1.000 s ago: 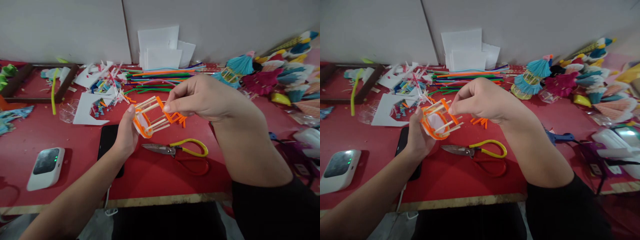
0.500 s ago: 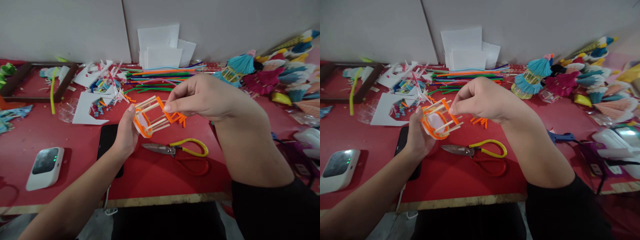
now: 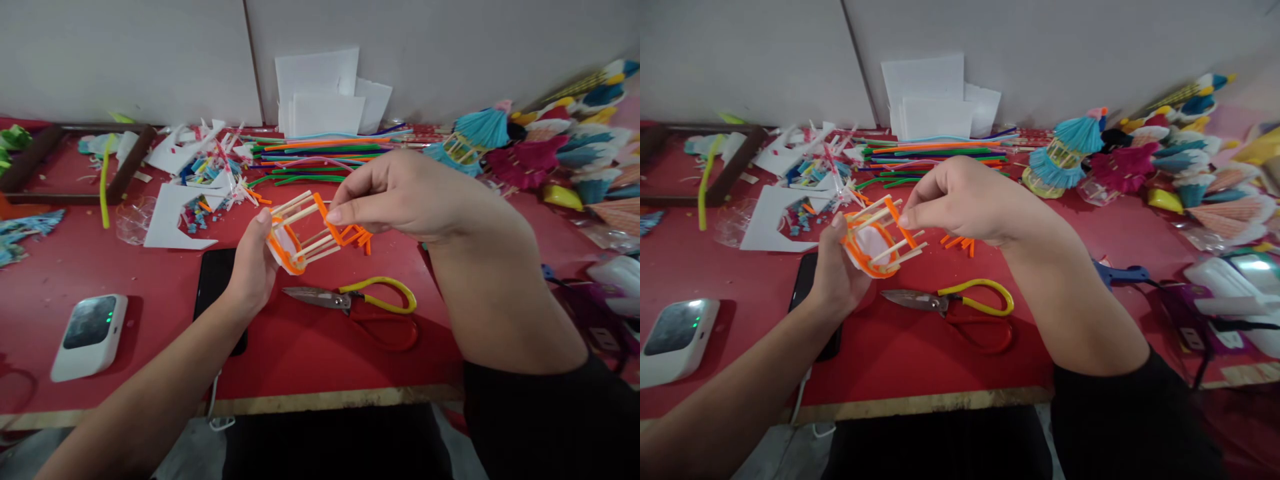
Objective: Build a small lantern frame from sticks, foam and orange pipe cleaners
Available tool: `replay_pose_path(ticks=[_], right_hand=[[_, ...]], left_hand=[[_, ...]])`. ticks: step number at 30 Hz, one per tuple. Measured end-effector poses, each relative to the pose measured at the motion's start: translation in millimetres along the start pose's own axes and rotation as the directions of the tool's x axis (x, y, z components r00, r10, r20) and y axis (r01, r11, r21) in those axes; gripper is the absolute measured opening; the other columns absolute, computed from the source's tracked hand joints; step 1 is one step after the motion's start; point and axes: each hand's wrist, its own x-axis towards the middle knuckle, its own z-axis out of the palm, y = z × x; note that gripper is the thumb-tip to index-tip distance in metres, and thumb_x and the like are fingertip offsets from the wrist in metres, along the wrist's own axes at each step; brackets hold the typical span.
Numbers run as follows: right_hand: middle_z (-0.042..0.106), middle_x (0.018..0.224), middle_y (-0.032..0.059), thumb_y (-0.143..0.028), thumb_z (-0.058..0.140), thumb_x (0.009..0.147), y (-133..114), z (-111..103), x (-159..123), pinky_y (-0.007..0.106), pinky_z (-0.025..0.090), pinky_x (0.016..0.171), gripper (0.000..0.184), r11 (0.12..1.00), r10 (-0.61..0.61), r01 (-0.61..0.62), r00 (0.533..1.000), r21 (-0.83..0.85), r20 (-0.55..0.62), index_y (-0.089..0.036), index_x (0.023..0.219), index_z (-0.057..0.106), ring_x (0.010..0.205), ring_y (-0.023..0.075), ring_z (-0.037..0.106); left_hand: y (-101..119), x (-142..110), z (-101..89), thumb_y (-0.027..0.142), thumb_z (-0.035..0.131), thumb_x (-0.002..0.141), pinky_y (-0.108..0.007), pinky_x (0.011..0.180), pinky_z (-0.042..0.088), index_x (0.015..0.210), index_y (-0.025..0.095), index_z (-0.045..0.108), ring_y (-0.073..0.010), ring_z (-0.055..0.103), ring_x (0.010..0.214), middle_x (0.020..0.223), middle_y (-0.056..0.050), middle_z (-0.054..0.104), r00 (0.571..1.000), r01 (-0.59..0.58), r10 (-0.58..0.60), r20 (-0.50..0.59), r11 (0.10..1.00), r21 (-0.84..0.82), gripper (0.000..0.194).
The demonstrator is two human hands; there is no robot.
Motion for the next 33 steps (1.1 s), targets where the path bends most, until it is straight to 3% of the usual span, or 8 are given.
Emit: replay_pose_path(ticks=[9, 21, 33], right_hand=[[0.043, 0.053, -0.0062, -0.030, 0.081, 0.082, 1.3, -2.5, 0.5, 0.025, 0.026, 0.049, 0.018, 0.998, -0.023, 0.024, 1.000, -0.051, 0.011, -0.017, 0.073, 0.073, 0.049, 0.0046, 0.036], [0.046, 0.054, -0.0058, -0.034, 0.081, 0.081, 2.7, -1.0, 0.1, 0.027, 0.025, 0.048, 0.018, 0.996, -0.053, 0.054, 0.998, -0.076, 0.018, -0.019, 0.074, 0.073, 0.050, 0.0059, 0.037], [0.046, 0.055, -0.0049, -0.031, 0.076, 0.085, 1.4, 0.6, -0.5, 0.027, 0.025, 0.051, 0.017, 0.995, -0.030, 0.031, 0.999, -0.099, 0.014, -0.018, 0.074, 0.073, 0.053, 0.0064, 0.039]], left_hand=[[0.4, 0.2, -0.7, 0.050, 0.064, 0.091, -0.038, 0.101, 0.060, 0.106, 0.018, 0.076, -0.0328, 0.065, 0.129, 0.114, -0.008, 0.078, 0.999, 0.008, -0.005, 0.048, 0.998, -0.067, 0.037], [2.3, -0.3, 0.6, 0.054, 0.061, 0.091, -0.044, 0.097, 0.063, 0.109, 0.020, 0.075, -0.0363, 0.065, 0.128, 0.114, -0.010, 0.078, 0.997, 0.034, -0.033, 0.069, 0.999, -0.015, 0.042], [3.2, -1.5, 3.0, 0.051, 0.060, 0.093, -0.042, 0.096, 0.063, 0.111, 0.018, 0.077, -0.0362, 0.066, 0.128, 0.110, -0.011, 0.079, 0.993, 0.027, -0.021, 0.117, 0.998, -0.050, 0.041]])
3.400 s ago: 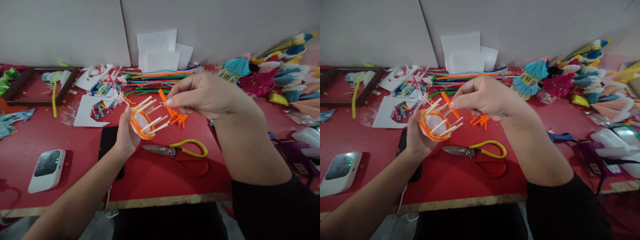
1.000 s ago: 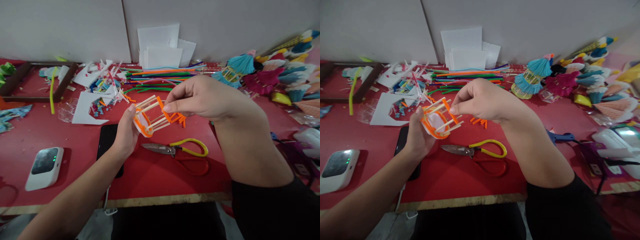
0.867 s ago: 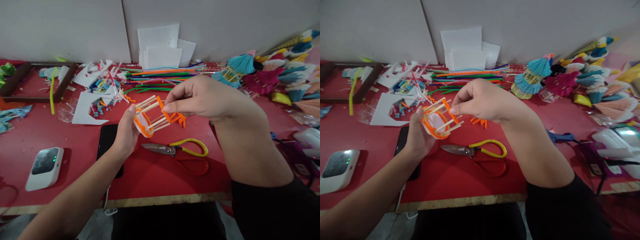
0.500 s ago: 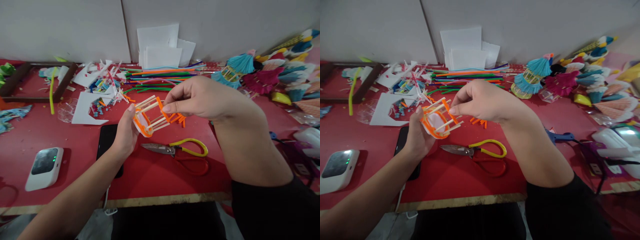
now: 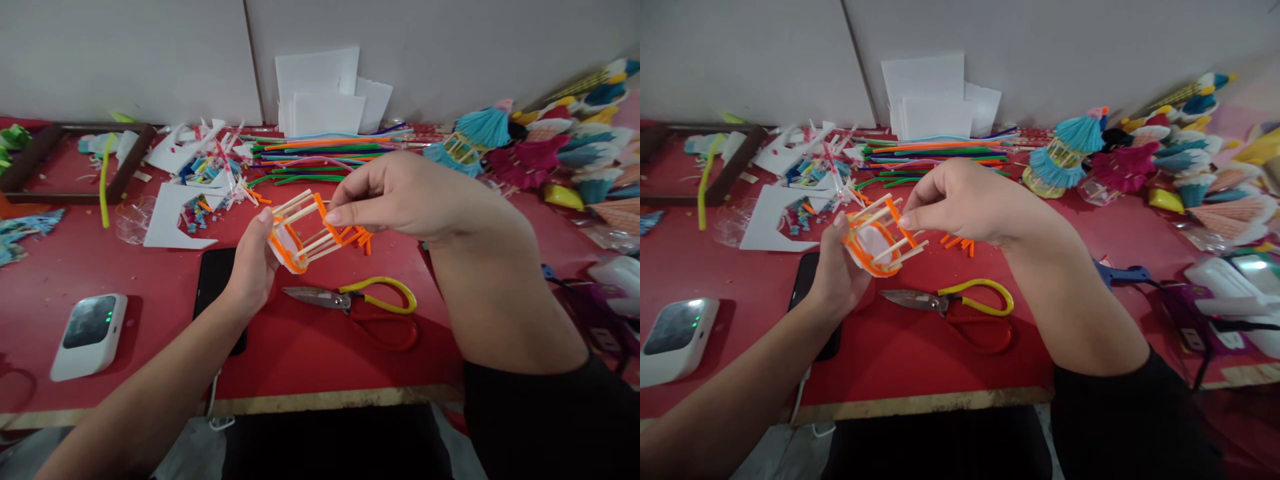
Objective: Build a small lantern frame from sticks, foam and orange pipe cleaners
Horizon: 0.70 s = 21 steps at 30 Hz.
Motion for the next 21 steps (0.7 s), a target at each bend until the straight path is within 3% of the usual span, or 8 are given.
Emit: replay_pose_path(ticks=[13, 21], right_hand=[[0.045, 0.055, -0.0048, -0.034, 0.081, 0.082, 1.3, -1.3, 0.7, 0.028, 0.028, 0.051, 0.019, 0.999, 0.000, 0.000, 1.000, 0.042, 0.004, -0.018, 0.074, 0.072, 0.052, 0.0070, 0.040], [0.046, 0.054, -0.0048, -0.031, 0.077, 0.085, 1.8, -1.9, 1.4, 0.026, 0.026, 0.050, 0.017, 0.999, -0.011, 0.010, 1.000, 0.032, 0.019, -0.018, 0.074, 0.072, 0.052, 0.0062, 0.039]], left_hand=[[1.8, -0.2, 3.6, 0.055, 0.060, 0.090, -0.044, 0.097, 0.062, 0.110, 0.020, 0.076, -0.0371, 0.065, 0.129, 0.112, -0.011, 0.078, 0.998, 0.027, -0.024, -0.052, 0.998, 0.053, 0.043], [0.6, 0.3, 0.0, 0.052, 0.061, 0.092, -0.043, 0.098, 0.062, 0.110, 0.018, 0.077, -0.0366, 0.065, 0.129, 0.113, -0.011, 0.078, 1.000, 0.010, -0.010, 0.024, 1.000, -0.001, 0.041]])
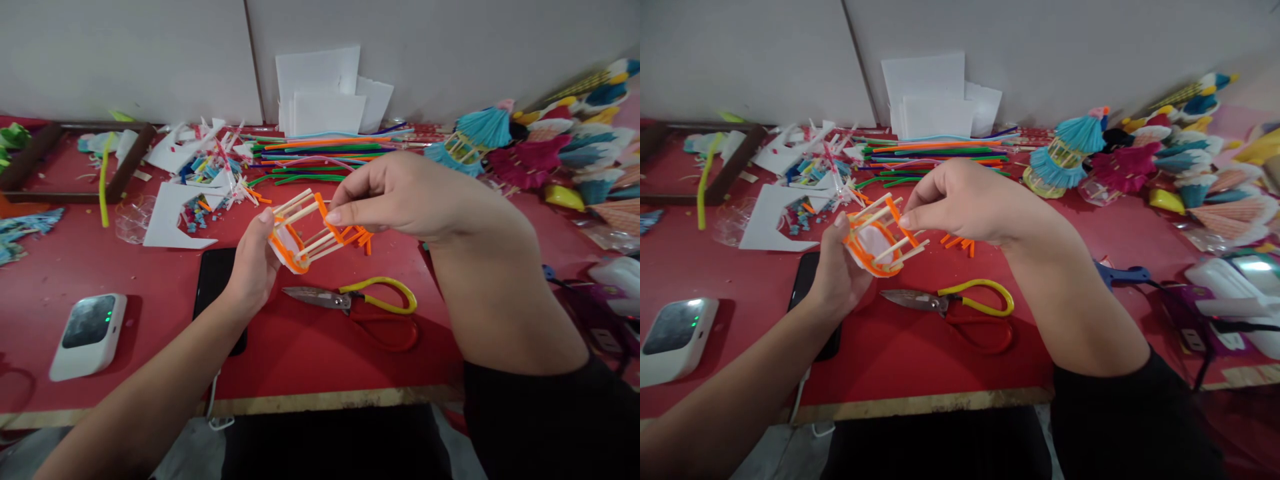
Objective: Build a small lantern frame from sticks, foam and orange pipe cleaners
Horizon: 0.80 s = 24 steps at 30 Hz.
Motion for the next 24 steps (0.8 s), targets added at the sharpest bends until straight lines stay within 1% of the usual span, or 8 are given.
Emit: replay_pose_path(ticks=[3, 6, 9, 12, 15, 19, 24], right_hand=[[0.047, 0.055, -0.0046, -0.028, 0.076, 0.085, -1.0, 0.5, -0.2, 0.026, 0.026, 0.049, 0.015, 1.000, 0.019, -0.019, 1.000, -0.010, -0.009, -0.017, 0.074, 0.073, 0.052, 0.0062, 0.039], [0.046, 0.054, -0.0048, -0.031, 0.080, 0.082, -1.0, 1.3, -0.3, 0.026, 0.026, 0.048, 0.018, 1.000, 0.011, -0.011, 1.000, 0.016, -0.010, -0.018, 0.073, 0.072, 0.051, 0.0061, 0.039], [0.045, 0.054, -0.0051, -0.035, 0.082, 0.081, -1.2, 2.0, -0.4, 0.026, 0.025, 0.048, 0.021, 0.999, 0.004, -0.004, 1.000, 0.037, -0.009, -0.018, 0.073, 0.072, 0.050, 0.0059, 0.038], [0.046, 0.055, -0.0048, -0.034, 0.082, 0.081, -2.0, 2.2, -0.8, 0.027, 0.025, 0.048, 0.020, 0.999, 0.024, -0.023, 1.000, 0.031, -0.020, -0.018, 0.074, 0.073, 0.050, 0.0058, 0.037], [0.046, 0.055, -0.0041, -0.033, 0.080, 0.082, -2.3, 1.5, -1.3, 0.028, 0.027, 0.049, 0.018, 0.999, 0.040, -0.039, 0.998, 0.021, -0.038, -0.018, 0.076, 0.074, 0.051, 0.0066, 0.037], [0.045, 0.056, -0.0040, -0.035, 0.081, 0.082, -2.0, 0.5, -1.6, 0.028, 0.028, 0.050, 0.020, 0.999, 0.023, -0.021, 0.998, 0.031, -0.054, -0.018, 0.076, 0.072, 0.052, 0.0071, 0.038], [0.046, 0.056, -0.0045, -0.031, 0.079, 0.083, -4.3, 1.5, -2.3, 0.028, 0.027, 0.049, 0.016, 0.999, 0.040, -0.039, 0.997, 0.008, -0.064, -0.018, 0.076, 0.072, 0.051, 0.0066, 0.036]], left_hand=[[-0.7, 0.4, -0.4, 0.053, 0.062, 0.092, -0.045, 0.097, 0.062, 0.109, 0.018, 0.077, -0.0375, 0.065, 0.128, 0.112, -0.012, 0.079, 1.000, -0.009, 0.009, 0.000, 1.000, -0.021, 0.042], [-1.0, 0.6, -0.8, 0.051, 0.064, 0.092, -0.045, 0.097, 0.062, 0.111, 0.018, 0.077, -0.0371, 0.067, 0.126, 0.113, -0.013, 0.079, 1.000, -0.001, 0.001, 0.003, 0.999, -0.036, 0.041], [-1.2, 0.8, -1.2, 0.052, 0.064, 0.091, -0.045, 0.097, 0.063, 0.111, 0.018, 0.077, -0.0367, 0.068, 0.123, 0.110, -0.012, 0.079, 1.000, -0.001, 0.000, -0.015, 1.000, -0.020, 0.041], [-1.4, 1.0, -1.3, 0.053, 0.061, 0.091, -0.044, 0.096, 0.063, 0.109, 0.019, 0.077, -0.0366, 0.068, 0.124, 0.109, -0.010, 0.079, 0.999, 0.001, 0.000, -0.037, 1.000, 0.017, 0.042], [-0.8, 0.7, -0.5, 0.053, 0.058, 0.091, -0.043, 0.097, 0.063, 0.108, 0.020, 0.077, -0.0360, 0.066, 0.127, 0.110, -0.010, 0.078, 0.999, 0.015, -0.014, -0.038, 0.999, 0.032, 0.042], [1.0, -0.2, 1.6, 0.053, 0.057, 0.092, -0.043, 0.097, 0.062, 0.112, 0.020, 0.076, -0.0357, 0.066, 0.127, 0.113, -0.010, 0.078, 0.999, 0.026, -0.025, -0.037, 0.999, 0.038, 0.043], [1.4, 0.0, 0.7, 0.052, 0.061, 0.090, -0.042, 0.098, 0.062, 0.113, 0.019, 0.075, -0.0350, 0.067, 0.124, 0.114, -0.011, 0.078, 0.999, 0.033, -0.032, -0.042, 0.999, 0.024, 0.042]])
